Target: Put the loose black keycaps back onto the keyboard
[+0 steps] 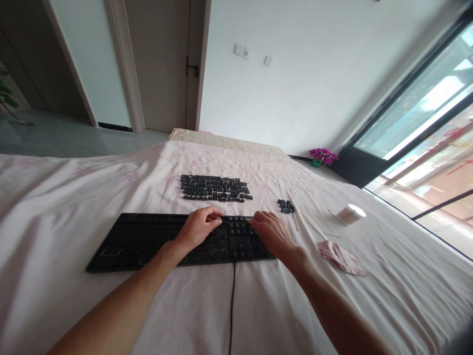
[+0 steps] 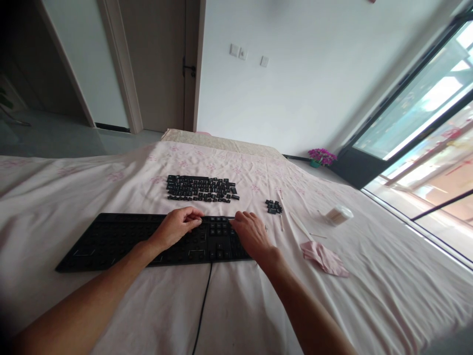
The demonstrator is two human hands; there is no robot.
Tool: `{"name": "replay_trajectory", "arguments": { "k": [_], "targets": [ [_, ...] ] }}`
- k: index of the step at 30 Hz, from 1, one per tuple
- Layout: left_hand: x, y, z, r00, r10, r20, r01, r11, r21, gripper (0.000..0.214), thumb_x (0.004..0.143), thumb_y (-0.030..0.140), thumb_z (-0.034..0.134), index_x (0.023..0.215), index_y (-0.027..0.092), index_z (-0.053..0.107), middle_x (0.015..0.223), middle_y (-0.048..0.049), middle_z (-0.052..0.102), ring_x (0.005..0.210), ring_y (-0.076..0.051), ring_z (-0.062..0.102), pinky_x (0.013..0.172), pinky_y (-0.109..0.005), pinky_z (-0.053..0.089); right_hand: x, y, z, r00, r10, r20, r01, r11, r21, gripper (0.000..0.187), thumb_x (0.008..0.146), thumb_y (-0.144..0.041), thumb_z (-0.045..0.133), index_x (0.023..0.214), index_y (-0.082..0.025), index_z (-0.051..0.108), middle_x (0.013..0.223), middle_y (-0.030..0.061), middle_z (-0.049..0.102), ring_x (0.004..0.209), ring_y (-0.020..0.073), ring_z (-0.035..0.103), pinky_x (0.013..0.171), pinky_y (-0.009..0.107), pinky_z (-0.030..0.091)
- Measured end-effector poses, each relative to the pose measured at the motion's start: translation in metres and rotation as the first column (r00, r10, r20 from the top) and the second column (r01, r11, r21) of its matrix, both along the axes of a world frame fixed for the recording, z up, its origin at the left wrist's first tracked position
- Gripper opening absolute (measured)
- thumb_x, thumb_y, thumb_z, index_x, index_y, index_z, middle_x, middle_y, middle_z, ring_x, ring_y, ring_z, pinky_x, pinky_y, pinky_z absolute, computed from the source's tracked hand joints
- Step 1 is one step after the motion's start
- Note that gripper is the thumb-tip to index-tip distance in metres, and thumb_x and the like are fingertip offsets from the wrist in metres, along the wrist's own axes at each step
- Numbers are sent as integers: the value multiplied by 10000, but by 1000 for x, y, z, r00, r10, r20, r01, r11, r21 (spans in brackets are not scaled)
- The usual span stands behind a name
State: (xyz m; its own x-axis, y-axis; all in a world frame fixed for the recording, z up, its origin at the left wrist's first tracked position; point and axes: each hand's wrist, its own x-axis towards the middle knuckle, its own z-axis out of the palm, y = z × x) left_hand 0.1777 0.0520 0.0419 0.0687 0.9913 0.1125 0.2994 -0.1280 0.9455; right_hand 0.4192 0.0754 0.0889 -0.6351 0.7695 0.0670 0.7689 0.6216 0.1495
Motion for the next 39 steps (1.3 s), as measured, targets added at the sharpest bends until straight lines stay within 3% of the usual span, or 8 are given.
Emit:
{"name": "replay_trajectory", "arguments": {
  "k": [9, 16, 26, 33, 39],
  "targets": [
    [-1, 1, -1, 1000, 6, 0, -6, 1000, 19, 227, 776, 285, 619, 956, 176, 705, 848, -55, 716, 779, -187, 661, 598, -262, 533, 1, -2, 1, 997, 1, -75, -4, 999, -34, 205, 945, -212, 521, 867, -229, 710, 838, 24, 631, 804, 162, 557, 703, 279, 333],
    [0, 1, -2, 1000, 5, 4, -5, 1000, 17, 224, 769, 285, 627, 948, 175, 707, 839, -52, 714, 779, -186, 662, 601, -259, 529, 9, 11, -10, 929, -132, -345, 67, 979, -195, 190, 907, -242, 565, 946, -247, 751, 921, 11, 672, 826, 149, 620, 748, 244, 417],
    [0, 1, -2, 1000, 18, -19, -18, 999, 35, 203, 764, 267, 632, 931, 185, 712, 844, -49, 728, 790, -191, 673, 665, -283, 545, 13, 26, -27, 819, -334, -466, 205, 930, -305, 98, 774, -261, 704, 851, -268, 763, 886, -10, 707, 805, 161, 646, 714, 259, 446],
    [0, 2, -2, 999, 22, -23, -21, 999, 26, 209, 764, 263, 633, 940, 183, 713, 861, -52, 733, 802, -197, 678, 678, -291, 548, 7, 10, -13, 890, -232, -394, 154, 963, -220, 149, 841, -231, 626, 886, -282, 759, 935, -9, 705, 816, 152, 640, 739, 255, 433],
    [0, 1, -1, 1000, 21, -17, -20, 1000, 18, 216, 771, 262, 630, 952, 178, 713, 859, -52, 730, 795, -193, 676, 667, -285, 544, 6, -5, -6, 940, -155, -303, 105, 979, -176, 295, 915, -184, 495, 1037, -290, 742, 978, 10, 684, 860, 152, 627, 776, 250, 428]
  ]
}}
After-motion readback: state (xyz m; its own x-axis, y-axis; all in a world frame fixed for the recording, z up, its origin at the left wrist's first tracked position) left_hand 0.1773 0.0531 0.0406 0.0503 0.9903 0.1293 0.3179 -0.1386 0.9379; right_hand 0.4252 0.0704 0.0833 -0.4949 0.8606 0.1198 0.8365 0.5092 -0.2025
